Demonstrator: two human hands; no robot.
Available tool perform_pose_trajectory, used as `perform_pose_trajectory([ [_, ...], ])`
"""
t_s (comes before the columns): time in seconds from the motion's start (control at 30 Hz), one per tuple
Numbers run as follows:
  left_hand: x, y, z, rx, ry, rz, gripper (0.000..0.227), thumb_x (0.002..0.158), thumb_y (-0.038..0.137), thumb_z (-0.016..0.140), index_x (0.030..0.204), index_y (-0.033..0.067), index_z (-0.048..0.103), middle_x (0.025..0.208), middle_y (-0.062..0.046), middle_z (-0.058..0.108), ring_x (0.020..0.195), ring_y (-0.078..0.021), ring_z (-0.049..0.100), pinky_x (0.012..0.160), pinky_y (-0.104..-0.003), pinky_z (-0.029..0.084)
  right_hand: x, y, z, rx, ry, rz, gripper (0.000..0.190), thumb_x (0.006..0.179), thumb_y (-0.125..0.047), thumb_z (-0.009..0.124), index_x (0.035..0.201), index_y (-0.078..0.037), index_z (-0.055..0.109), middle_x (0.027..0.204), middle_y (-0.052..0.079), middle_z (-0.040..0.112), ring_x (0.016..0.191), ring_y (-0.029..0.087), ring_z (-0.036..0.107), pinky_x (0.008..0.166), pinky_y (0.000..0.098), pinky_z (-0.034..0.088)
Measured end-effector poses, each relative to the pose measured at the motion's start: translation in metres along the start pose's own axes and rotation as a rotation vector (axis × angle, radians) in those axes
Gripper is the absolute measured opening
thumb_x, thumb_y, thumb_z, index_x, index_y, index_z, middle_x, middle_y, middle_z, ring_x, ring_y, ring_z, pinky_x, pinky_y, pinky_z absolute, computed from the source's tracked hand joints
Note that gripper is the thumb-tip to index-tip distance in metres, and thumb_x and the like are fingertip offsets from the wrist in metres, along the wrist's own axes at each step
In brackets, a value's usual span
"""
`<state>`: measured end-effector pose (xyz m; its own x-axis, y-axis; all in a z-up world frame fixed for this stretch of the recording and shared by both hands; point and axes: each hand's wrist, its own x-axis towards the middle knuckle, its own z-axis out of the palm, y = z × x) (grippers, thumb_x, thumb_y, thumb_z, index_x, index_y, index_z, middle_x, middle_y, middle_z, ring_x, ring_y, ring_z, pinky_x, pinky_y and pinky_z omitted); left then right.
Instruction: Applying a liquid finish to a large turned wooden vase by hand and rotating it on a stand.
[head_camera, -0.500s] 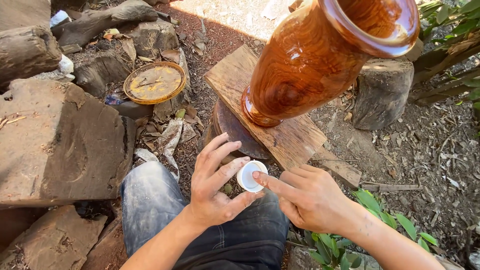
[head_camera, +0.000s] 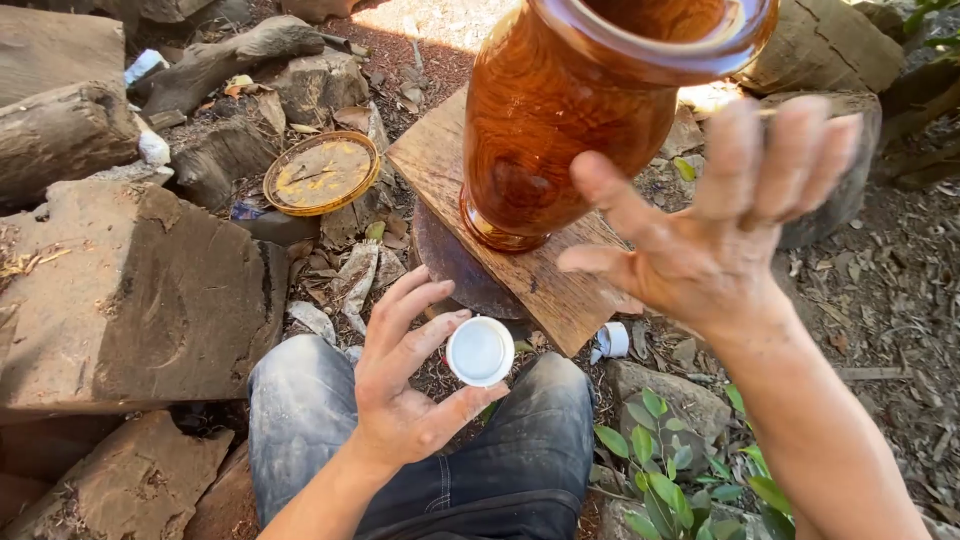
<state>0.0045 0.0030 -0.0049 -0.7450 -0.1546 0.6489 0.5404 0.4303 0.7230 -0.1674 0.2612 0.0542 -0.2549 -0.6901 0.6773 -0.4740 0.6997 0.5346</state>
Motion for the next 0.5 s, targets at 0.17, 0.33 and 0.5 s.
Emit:
perform_pose_trajectory([
  [0.17,-0.019,-0.008,-0.001,0.043,0.017,-0.09,0.047,0.079,0.036,0.083,0.115,0.0092,0.069,0.132,-0.018,0.064,0.134,-0.0405,0.057,0.114,-0.056,0.045,-0.016,-0.02,0.021,0.001,0.121,-0.089,0.082,0.114,-0.108,0.01,0.169,-0.047,0.009,0.171,0.015,-0.021,0.161,0.039,-0.018,0.13,0.0626,-0.014],
  [0.33,-0.03,-0.01,0.003,0.053,0.035,-0.111,0.05,0.077,0.035,0.085,0.117,0.009,0.069,0.134,-0.017,0.064,0.135,-0.0398,0.056,0.116,-0.057,0.044,-0.003,0.002,0.03,0.084,0.166,0.067,0.089,0.1,-0.121,0.022,0.161,-0.058,0.032,0.171,0.01,-0.015,0.162,0.032,-0.017,0.134,0.0603,-0.01],
  [0.5,-0.035,-0.01,0.001,0.077,0.041,-0.112,0.052,0.079,0.037,0.084,0.12,0.0105,0.067,0.135,-0.017,0.064,0.136,-0.039,0.056,0.118,-0.057,0.044,-0.015,-0.033,0.028,-0.033,0.149,0.012,0.079,0.11,-0.103,0.001,0.166,-0.047,0.003,0.169,0.025,-0.008,0.158,0.046,-0.01,0.131,0.0683,-0.003],
])
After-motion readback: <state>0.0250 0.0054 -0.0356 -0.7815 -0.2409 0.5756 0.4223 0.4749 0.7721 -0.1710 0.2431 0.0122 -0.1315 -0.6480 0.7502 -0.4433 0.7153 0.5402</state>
